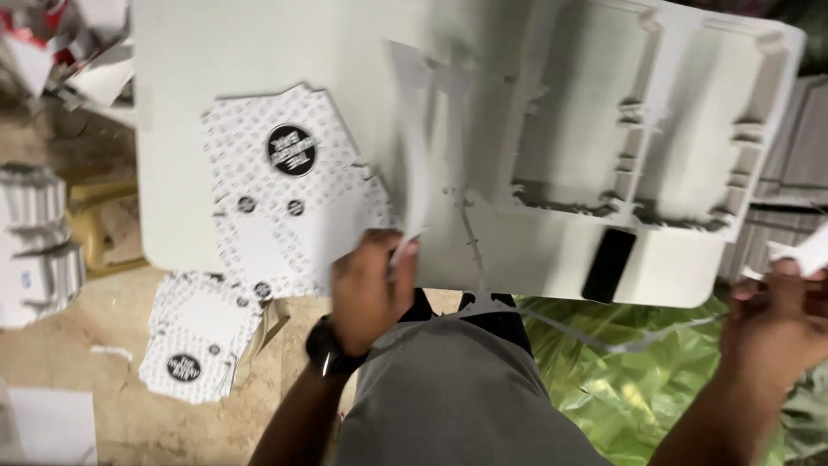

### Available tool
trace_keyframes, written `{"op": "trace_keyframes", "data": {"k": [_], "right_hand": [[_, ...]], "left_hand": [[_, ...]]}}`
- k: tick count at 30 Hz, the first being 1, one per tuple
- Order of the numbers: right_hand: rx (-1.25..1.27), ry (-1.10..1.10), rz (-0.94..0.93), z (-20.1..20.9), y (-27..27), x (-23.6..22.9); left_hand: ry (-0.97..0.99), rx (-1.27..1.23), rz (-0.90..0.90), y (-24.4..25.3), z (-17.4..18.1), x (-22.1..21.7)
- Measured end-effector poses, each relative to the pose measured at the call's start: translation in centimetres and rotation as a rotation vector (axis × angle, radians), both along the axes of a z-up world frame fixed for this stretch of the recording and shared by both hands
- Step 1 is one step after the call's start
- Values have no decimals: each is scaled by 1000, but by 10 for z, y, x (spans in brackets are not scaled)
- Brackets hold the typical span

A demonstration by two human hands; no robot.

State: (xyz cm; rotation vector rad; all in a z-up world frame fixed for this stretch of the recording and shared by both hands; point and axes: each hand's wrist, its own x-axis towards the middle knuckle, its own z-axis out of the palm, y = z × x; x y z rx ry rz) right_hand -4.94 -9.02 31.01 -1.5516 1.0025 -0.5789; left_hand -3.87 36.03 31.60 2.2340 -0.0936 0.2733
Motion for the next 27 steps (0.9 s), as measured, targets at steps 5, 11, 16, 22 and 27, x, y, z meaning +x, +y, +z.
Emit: {"op": "trace_keyframes", "data": {"k": [5,11,16,22,27], "right_hand": [[-38,171,86,50,-42,-26],[42,-119,-27,15,-140,-13],[-76,-229,31,-12,-222,7],[-11,-153,-23,-19,-303,14],[47,-21,-71,-11,-333,20]], "left_hand": [[-73,-110,-14,0,74,10],[-257,-118,-44,-86,85,56],[-313,-73,-212,-201,88,123],[-379,-167,-389,-308,96,171],[-382,-310,-452,-349,91,195]]}}
